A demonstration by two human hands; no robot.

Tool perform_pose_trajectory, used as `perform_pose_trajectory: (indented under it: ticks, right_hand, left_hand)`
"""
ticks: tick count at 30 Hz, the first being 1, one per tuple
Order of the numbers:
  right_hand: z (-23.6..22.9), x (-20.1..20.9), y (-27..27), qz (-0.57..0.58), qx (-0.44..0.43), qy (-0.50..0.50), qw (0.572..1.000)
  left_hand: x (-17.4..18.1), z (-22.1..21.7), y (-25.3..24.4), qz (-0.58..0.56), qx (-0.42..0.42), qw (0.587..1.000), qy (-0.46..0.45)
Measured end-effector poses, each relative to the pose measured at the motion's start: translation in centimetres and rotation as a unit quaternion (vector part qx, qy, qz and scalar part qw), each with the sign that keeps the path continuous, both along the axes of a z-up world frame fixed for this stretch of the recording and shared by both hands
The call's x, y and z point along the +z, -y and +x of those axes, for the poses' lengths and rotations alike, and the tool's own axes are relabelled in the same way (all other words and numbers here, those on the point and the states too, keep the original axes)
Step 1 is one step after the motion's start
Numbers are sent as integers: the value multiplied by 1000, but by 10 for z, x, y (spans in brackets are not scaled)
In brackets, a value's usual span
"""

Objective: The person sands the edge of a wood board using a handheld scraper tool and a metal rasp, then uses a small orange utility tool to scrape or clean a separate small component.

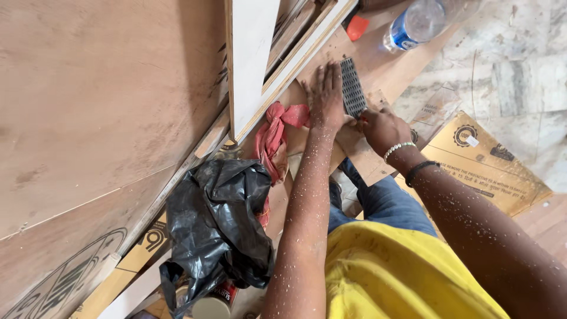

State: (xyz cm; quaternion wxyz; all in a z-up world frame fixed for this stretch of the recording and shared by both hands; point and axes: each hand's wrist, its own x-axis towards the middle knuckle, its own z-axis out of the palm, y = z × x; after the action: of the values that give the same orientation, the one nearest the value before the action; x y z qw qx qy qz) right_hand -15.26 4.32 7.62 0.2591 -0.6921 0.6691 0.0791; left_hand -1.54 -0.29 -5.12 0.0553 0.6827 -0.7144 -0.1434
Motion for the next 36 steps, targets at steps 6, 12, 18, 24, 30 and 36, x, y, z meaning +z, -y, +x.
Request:
perform_pose_trajectory:
  ticks: [6, 12, 18, 24, 30, 36]
  right_hand:
    - [28, -32, 89, -104, 17, 15, 994]
    - [-9, 6, 82, -119, -17, 213, 969]
    - [-137, 86, -16, 279, -226, 499, 789]
    - [-212, 73, -36, 325, -228, 693, 601]
    - [-230, 59, -7, 407, -130, 757, 495]
    - [-241, 22, 49, 459, 35, 624, 631]
  left_hand:
    - [27, 8, -3, 119, -13, 990, -72]
    - [56, 19, 1, 92, -66, 992, -59]
    - [89, 4, -13, 120, -2, 991, -62]
    - [120, 5, -44, -8, 87, 955, -284]
    - [162, -54, -113, 66, 253, 830, -493]
    - [187, -109, -143, -35, 263, 687, -676]
